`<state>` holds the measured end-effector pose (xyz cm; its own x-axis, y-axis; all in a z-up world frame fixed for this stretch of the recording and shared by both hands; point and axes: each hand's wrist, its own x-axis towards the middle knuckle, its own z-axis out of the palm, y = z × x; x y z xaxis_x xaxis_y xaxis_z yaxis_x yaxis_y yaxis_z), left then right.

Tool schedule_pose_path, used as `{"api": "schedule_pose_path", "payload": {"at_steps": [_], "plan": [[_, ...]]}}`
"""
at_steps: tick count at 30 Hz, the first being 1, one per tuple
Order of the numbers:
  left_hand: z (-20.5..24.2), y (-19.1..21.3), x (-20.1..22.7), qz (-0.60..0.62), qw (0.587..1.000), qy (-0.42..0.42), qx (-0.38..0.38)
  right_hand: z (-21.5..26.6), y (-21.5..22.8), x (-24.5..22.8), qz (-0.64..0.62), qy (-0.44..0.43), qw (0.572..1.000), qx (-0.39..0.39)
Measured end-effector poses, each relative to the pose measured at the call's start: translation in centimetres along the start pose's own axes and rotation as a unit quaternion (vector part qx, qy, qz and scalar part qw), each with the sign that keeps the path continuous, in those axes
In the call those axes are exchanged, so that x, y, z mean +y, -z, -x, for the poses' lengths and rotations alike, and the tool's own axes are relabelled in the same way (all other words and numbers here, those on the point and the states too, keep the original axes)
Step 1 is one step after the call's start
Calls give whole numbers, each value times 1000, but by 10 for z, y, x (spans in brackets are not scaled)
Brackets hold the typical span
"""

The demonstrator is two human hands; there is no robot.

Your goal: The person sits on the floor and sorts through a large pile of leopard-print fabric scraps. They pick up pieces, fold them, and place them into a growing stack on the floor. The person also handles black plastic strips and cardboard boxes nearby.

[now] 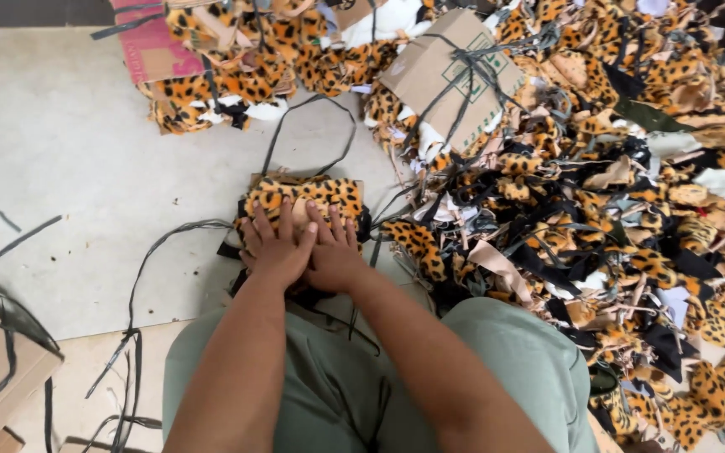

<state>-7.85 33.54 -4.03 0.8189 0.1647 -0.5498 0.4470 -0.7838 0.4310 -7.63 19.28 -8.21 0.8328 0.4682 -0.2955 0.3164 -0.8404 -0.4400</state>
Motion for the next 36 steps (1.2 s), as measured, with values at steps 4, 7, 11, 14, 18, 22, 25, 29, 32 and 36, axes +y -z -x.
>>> {"api": "schedule_pose_path", "payload": {"at_steps": [4,7,11,14,18,22,25,29,32,36], "plan": [[23,9,9,63,996,-36,58,48,106,22,-236,116,964,42],[49,21,16,128,961,-112,220,51,109,88,-33,-117,983,137],[58,35,14,342,867,-139,335,53,95,166,94,-254,962,21],[73,48,8,429,820,-123,358,50,82,185,79,-257,963,4],[74,50,-5,508,796,-88,317,103,164,85,-134,-155,977,54],[112,58,23,574,800,-109,138,111,165,65,-407,23,908,94],[155,66,60,594,799,-90,-22,103,144,35,-632,76,763,116],[101,24,49,511,839,-131,-129,79,116,13,-648,62,751,107],[84,25,46,498,859,-113,-24,77,111,4,-642,3,761,94],[65,40,48,379,902,-183,96,75,111,9,-667,-70,734,110]]}}
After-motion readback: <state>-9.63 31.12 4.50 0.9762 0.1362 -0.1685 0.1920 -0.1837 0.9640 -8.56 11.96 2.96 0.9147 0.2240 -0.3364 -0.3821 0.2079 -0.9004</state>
